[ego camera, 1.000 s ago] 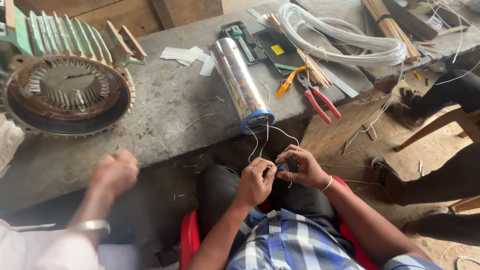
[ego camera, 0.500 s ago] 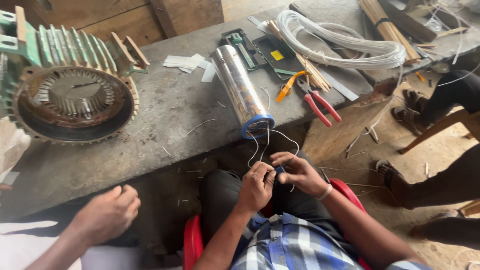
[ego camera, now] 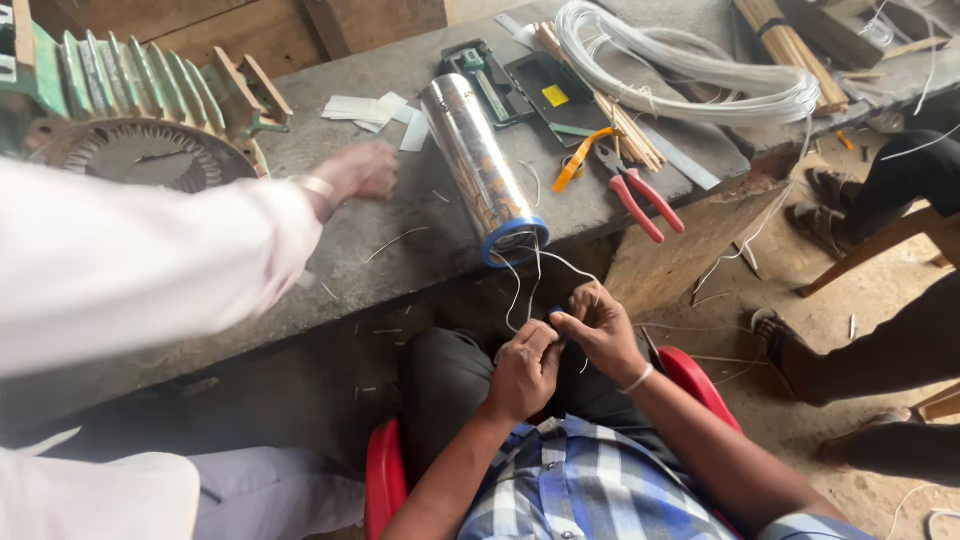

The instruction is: The person sits on a chair and winds white wire around a metal cylinder on the workbench, guiding and tightening the wire by hand. They use a small orange cutting tool to trim and strip the wire ends and work the ends with a small blue abrasive disc.

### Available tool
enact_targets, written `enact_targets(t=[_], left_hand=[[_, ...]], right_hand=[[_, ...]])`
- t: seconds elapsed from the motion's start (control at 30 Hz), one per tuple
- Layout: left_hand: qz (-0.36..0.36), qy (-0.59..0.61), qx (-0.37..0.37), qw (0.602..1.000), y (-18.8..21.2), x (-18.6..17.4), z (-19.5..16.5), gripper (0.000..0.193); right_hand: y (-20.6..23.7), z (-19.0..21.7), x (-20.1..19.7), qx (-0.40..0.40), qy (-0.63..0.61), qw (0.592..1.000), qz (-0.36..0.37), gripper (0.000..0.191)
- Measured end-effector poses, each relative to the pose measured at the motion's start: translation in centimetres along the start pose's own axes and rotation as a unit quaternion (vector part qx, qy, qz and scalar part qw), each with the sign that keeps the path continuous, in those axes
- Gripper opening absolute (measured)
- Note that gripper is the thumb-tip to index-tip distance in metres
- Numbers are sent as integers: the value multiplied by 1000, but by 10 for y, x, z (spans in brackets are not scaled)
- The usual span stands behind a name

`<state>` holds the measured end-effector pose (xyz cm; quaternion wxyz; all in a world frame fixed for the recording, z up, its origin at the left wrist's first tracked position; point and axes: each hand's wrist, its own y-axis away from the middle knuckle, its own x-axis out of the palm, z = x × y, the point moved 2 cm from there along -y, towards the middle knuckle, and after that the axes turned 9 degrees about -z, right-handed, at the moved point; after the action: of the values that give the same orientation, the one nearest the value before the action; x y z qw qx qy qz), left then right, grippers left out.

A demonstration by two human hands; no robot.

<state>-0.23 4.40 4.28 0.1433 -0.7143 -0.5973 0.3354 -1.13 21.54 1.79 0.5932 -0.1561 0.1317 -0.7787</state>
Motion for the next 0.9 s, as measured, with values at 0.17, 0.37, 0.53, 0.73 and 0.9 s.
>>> enact_targets(t=[0.17, 0.37, 0.53, 0.73, 0.9], left_hand=[[-26, -6, -56, 998, -7, -12, 4, 7], [61, -52, -66, 995, -8, -11, 5, 19], [39, -75, -66, 994, -8, -8, 4, 14], [29, -43, -47, 998, -5, -7, 7, 7], [32, -62, -11, 998, -1, -2, 4, 4]], right_hand=[[-12, 10, -5, 41, -69, 981, 178, 33], [-12, 23, -16, -129, 139, 959, 212, 34], [-7, 10, -17, -44, 106, 969, 220, 37], [6, 8, -21, 206, -200, 930, 230, 51], [-1, 6, -1, -4, 33, 999, -2, 32]])
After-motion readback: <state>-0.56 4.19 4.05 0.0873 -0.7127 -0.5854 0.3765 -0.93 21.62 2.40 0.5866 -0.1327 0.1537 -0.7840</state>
